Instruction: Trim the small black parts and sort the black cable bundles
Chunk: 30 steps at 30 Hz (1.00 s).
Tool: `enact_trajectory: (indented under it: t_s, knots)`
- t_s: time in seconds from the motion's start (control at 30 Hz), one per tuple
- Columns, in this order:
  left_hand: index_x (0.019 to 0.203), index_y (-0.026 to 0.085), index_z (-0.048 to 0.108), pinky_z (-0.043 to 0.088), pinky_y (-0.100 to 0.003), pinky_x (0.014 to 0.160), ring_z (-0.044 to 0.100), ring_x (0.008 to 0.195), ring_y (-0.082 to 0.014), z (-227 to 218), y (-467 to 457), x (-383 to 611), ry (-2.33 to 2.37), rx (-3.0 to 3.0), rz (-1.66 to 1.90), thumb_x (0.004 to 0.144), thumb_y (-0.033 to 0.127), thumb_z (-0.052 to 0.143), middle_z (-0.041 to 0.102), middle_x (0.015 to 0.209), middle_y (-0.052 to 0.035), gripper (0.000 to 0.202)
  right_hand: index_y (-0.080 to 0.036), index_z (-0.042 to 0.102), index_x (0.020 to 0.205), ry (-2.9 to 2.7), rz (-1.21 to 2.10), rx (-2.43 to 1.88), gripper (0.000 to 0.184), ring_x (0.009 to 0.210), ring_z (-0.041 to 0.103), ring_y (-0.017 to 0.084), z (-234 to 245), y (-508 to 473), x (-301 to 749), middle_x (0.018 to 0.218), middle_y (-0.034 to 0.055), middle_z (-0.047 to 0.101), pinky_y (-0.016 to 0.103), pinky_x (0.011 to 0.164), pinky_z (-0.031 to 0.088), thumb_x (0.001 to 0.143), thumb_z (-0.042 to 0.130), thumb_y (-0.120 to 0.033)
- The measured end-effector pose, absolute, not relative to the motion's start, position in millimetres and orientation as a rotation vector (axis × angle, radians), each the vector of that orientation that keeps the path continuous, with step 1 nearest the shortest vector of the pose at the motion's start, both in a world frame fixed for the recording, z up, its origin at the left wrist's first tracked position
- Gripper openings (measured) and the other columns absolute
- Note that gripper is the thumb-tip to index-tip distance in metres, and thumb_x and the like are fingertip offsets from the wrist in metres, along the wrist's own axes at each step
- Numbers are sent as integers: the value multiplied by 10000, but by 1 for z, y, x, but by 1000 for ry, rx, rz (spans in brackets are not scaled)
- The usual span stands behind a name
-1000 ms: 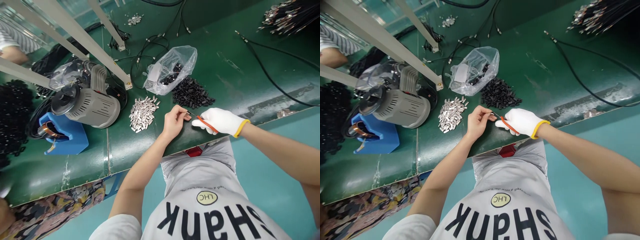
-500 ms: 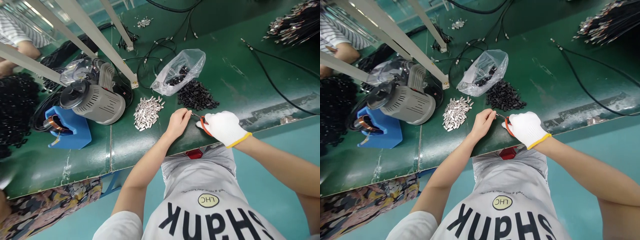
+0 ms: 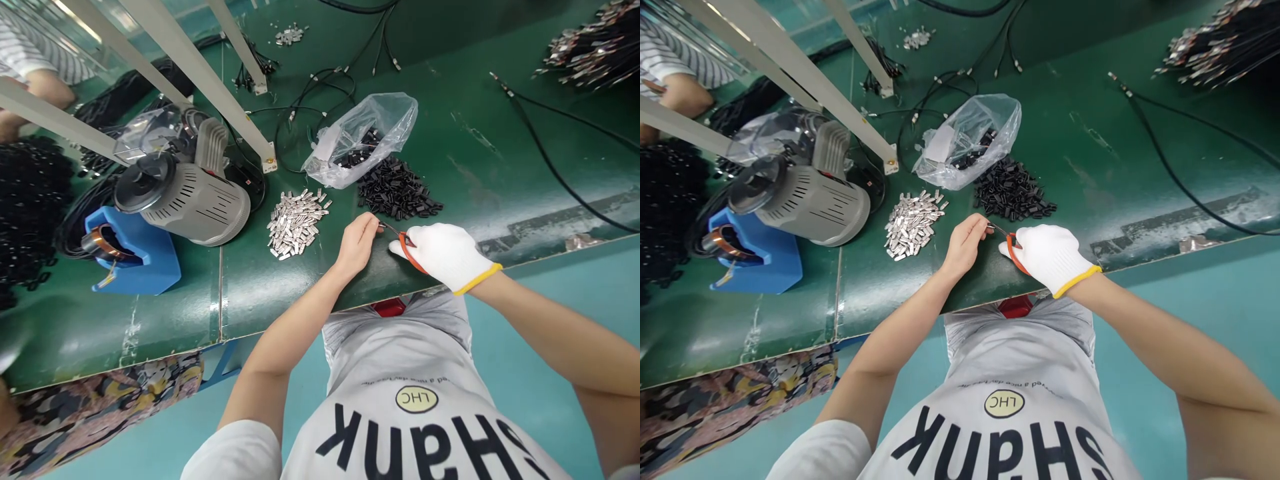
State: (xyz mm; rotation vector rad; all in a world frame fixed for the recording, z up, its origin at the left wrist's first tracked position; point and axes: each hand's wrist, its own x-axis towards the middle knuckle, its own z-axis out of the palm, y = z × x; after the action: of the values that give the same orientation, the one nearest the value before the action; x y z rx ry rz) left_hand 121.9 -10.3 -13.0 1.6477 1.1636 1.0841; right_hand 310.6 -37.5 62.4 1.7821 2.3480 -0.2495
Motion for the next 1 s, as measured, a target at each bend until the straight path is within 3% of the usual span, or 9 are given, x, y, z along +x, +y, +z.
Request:
enact_trajectory:
  t_s: [0.1, 0.33, 0.5, 0.7, 1.0]
  knots:
    - [791, 198, 606, 441, -305, 746, 597, 791, -166, -13, -10, 123, 1170, 1622, 1109, 1026, 518, 451, 649, 786, -25, 426, -179, 705, 838, 2358, -272, 1772, 575, 750, 686, 264, 61, -38, 309, 780, 130, 730, 315, 624, 295, 993, 373, -622]
    - [775, 197, 564, 424, -285, 746, 574, 776, -146, -10, -15, 125, 1242, 1659, 1093, 1034, 405, 460, 622, 781, -10, 348, -121, 691, 911, 2475, 64, 1791, 571, 707, 664, 294, 52, -40, 315, 727, 163, 694, 340, 643, 246, 997, 354, -573]
    - [802, 200, 552, 416, -287, 757, 569, 797, -155, -12, -16, 125, 1240, 1745, 1063, 1039, 374, 442, 610, 799, -16, 314, -130, 691, 918, 2443, 30, 1814, 559, 710, 666, 294, 55, -37, 317, 743, 155, 706, 330, 648, 228, 949, 447, -631]
    - [822, 200, 543, 420, -285, 782, 581, 827, -156, -9, -14, 123, 1253, 1776, 1036, 1038, 363, 433, 614, 823, -18, 293, -130, 674, 906, 2446, 31, 1798, 615, 722, 662, 306, 51, -37, 314, 749, 165, 704, 336, 650, 222, 988, 363, -655]
    - [745, 192, 493, 370, -267, 710, 483, 683, -115, -2, -16, 126, 1262, 1695, 1017, 1034, 346, 425, 500, 695, 24, 334, -118, 651, 943, 2478, 133, 1751, 582, 802, 654, 335, 50, -29, 316, 808, 196, 705, 361, 694, 249, 994, 385, -633]
